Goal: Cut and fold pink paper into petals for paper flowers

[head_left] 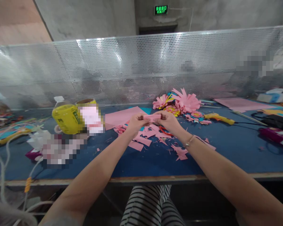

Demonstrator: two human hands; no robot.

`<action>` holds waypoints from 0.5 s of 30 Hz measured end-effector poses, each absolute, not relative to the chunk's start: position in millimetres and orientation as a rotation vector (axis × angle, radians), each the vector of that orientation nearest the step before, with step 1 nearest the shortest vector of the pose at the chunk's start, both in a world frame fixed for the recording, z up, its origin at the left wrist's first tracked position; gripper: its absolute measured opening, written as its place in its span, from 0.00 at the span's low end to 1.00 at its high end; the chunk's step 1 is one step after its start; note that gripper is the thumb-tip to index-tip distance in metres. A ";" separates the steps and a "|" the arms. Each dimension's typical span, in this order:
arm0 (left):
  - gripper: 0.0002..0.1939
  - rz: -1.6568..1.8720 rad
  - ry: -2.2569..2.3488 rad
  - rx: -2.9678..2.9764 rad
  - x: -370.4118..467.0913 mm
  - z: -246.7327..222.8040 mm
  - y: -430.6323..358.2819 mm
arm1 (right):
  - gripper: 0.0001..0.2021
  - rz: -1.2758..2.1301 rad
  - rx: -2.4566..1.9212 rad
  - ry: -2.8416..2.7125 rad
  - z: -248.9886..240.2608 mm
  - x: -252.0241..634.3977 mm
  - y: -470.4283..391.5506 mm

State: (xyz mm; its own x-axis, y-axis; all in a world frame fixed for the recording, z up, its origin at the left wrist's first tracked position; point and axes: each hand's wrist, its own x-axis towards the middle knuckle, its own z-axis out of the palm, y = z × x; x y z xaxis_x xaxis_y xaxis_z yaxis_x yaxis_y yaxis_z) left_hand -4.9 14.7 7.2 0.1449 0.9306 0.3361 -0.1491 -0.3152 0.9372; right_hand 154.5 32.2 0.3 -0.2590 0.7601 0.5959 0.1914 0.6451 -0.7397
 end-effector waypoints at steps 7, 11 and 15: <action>0.10 1.286 0.929 1.625 -3.5 6.8 13.3 | 0.10 0.441 -0.869 -1.930 9.0 153.0 20.0; 0.11 1.279 0.917 1.637 -3.1 2.1 15.7 | 0.07 0.455 -0.879 -1.876 8.2 151.1 19.5; 0.11 1.302 0.913 1.585 -2.1 1.8 16.2 | 0.07 0.464 -0.890 -1.831 9.0 152.0 22.5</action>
State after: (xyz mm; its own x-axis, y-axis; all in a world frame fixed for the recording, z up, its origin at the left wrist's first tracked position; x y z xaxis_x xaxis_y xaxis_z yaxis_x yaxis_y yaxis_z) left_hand -2.1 16.2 1.8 0.1854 0.9192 0.3475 0.0135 -0.3560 0.9344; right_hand 152.0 22.5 9.0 -0.2227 0.7518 0.6206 0.3650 0.6546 -0.6620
